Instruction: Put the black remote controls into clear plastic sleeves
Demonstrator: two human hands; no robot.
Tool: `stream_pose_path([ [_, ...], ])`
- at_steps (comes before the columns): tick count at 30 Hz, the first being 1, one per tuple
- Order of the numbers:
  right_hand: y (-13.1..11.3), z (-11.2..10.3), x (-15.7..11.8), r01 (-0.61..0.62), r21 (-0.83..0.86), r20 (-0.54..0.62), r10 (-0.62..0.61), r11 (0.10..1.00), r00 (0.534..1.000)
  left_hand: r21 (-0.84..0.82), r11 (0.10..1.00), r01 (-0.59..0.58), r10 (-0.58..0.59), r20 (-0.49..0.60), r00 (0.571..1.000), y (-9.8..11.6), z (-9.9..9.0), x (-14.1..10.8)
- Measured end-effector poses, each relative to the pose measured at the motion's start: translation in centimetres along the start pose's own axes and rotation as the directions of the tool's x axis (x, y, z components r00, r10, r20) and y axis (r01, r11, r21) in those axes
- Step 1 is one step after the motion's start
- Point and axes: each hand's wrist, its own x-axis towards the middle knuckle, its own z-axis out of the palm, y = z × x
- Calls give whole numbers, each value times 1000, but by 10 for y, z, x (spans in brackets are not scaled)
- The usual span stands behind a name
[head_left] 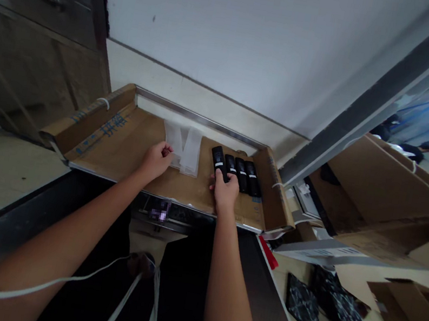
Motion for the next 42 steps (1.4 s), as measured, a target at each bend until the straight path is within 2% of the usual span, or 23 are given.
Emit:
stream_pose_path([
  [18,1,-2,0,47,-70,7,-47,996,999,9,1000,-14,14,0,1000,-2,0,1],
  [42,-4,-3,-4,45,-82,22,-43,996,999,30,1000,-7,7,10,1000,1,-1,0],
])
